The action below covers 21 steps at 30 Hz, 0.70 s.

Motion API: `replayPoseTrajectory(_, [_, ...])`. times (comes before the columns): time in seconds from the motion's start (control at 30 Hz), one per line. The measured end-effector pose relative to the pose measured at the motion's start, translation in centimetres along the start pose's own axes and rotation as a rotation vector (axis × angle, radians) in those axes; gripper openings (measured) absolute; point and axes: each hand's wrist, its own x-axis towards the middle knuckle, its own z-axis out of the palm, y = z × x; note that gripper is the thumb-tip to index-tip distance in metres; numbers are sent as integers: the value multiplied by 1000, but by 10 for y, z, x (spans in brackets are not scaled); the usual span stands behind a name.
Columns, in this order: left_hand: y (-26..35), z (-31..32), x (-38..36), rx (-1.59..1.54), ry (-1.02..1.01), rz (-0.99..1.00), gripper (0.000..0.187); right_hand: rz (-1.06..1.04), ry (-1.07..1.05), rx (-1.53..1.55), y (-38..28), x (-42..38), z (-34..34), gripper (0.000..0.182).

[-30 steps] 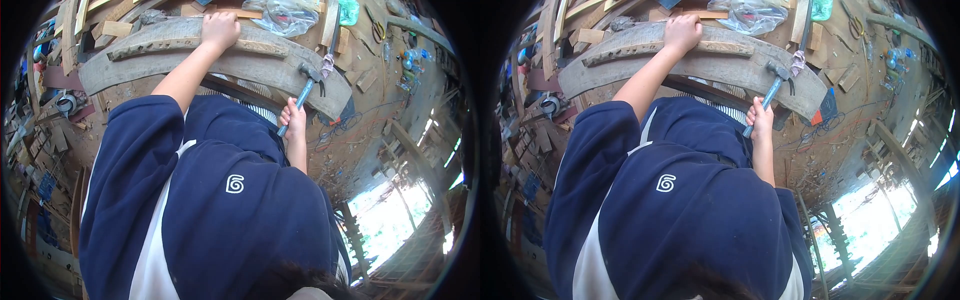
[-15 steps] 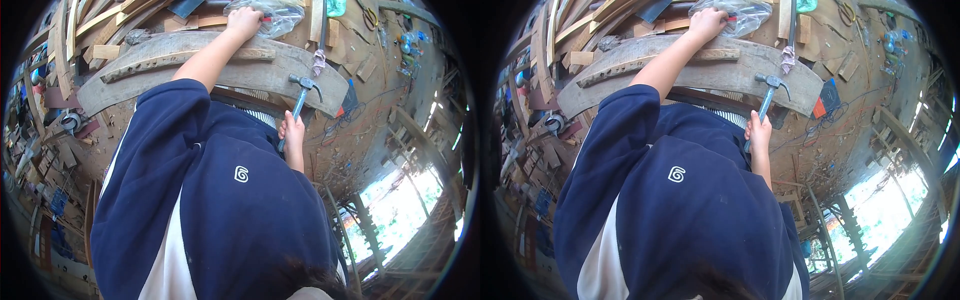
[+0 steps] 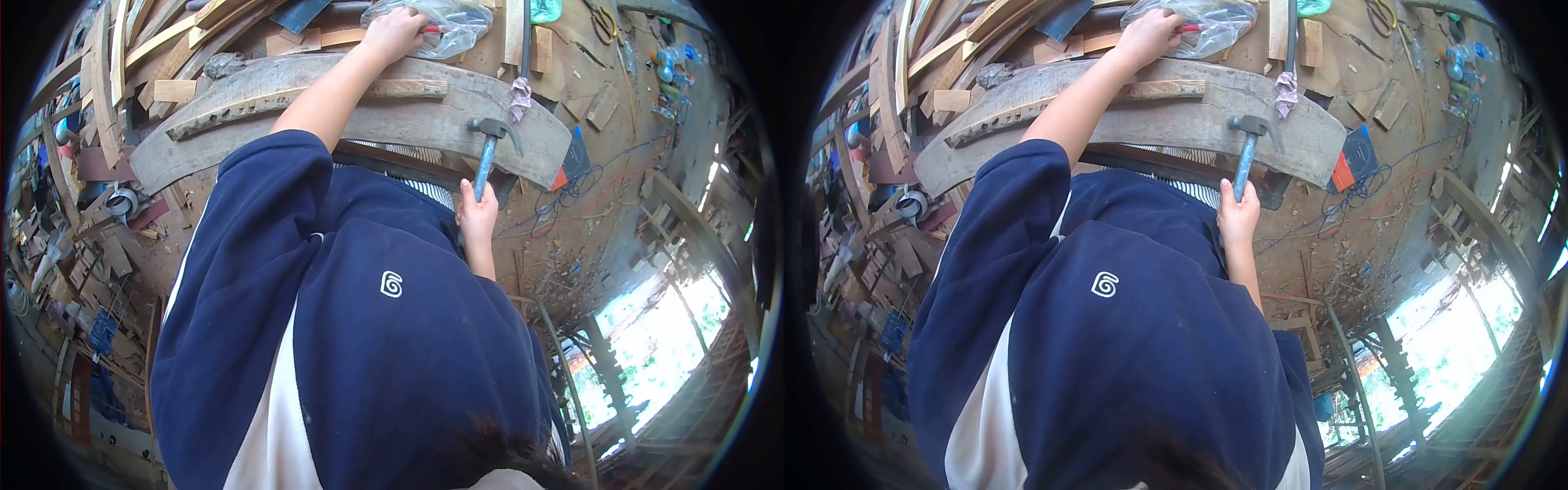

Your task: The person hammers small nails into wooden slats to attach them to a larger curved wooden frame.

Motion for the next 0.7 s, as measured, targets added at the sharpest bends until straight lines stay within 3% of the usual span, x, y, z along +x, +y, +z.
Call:
replayPoseTrajectory(0.03, [1, -1, -2, 1, 0, -5, 17, 1, -4, -3, 8, 4, 1, 23])
replayPoseTrajectory(0.1, [2, -2, -5, -401, -105, -257, 17, -342, 54, -227, 28, 15, 5, 25])
replayPoseTrajectory(0.13, [2, -2, -7, -401, -101, -261, 17, -400, 91, -258, 7, 5, 17, 30])
replayPoseTrajectory(0.3, [18, -16, -36, -674, 194, -310, 20, -464, 128, -451, -9, 15, 27, 27])
replayPoseTrajectory(0.43, [41, -37, -79, -712, 214, -366, 21, -515, 138, -376, -7, 14, 30, 28])
replayPoseTrajectory(0.57, [59, -55, -111, -710, 140, -346, 15, -485, 129, -356, 2, 20, 29, 30])
replayPoseTrajectory(0.63, [56, -47, -118, -452, 134, -124, 12, -448, 115, -399, 7, 26, 28, 31])
replayPoseTrajectory(0.7, [54, -40, -119, -436, 149, -88, 12, -449, 108, -351, 14, 27, 27, 31])
